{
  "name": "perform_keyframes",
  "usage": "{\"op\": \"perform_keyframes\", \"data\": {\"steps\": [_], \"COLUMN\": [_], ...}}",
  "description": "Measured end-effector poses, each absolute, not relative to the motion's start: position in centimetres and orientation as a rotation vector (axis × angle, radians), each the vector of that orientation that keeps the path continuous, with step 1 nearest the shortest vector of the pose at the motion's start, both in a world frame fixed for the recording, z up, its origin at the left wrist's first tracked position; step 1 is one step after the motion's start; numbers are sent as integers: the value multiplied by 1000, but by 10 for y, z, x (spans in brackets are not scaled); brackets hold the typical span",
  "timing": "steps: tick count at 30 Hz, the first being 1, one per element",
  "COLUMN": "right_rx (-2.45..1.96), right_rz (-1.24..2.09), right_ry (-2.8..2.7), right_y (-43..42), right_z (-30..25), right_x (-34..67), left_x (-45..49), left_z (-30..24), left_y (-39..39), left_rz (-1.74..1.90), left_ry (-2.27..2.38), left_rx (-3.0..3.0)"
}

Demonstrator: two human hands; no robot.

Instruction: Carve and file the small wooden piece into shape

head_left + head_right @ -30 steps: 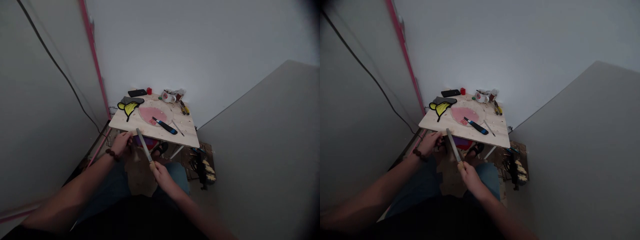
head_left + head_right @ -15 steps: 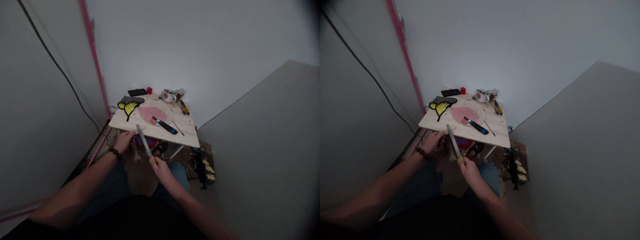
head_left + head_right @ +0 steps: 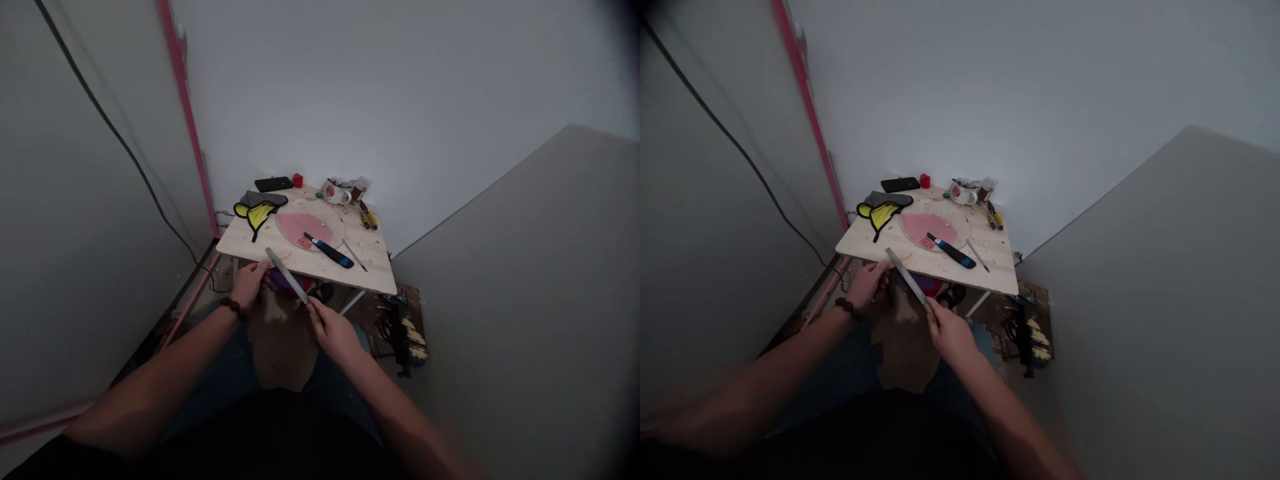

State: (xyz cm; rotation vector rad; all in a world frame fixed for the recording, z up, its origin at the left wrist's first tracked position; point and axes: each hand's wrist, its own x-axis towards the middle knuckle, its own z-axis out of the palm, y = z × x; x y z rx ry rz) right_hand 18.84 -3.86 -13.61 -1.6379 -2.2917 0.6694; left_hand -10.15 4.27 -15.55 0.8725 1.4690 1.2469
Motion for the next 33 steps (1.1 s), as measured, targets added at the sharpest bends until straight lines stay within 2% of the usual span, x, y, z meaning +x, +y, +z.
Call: {"op": "perform_keyframes", "data": {"steps": [4, 13, 21, 29, 33], "right_rx": [-1695, -1739, -1738, -1678, -1625], "right_rz": [610, 362, 495, 418, 466], "right_ry": [-2360, -2540, -2501, -2531, -2543], "right_y": [-56, 16, -53, 16, 8], "right_z": [-142, -94, -118, -88, -101], "right_x": [201, 114, 195, 126, 160], "left_x": [-102, -102, -99, -103, -98], "left_z": [-160, -153, -161, -151, -149], "left_y": [45, 45, 48, 43, 44], "left_rz": [1246, 1243, 1251, 1218, 1231], "left_ry": [1458, 1477, 1458, 1475, 1476], "left_rx": [875, 915, 865, 909, 885]}}
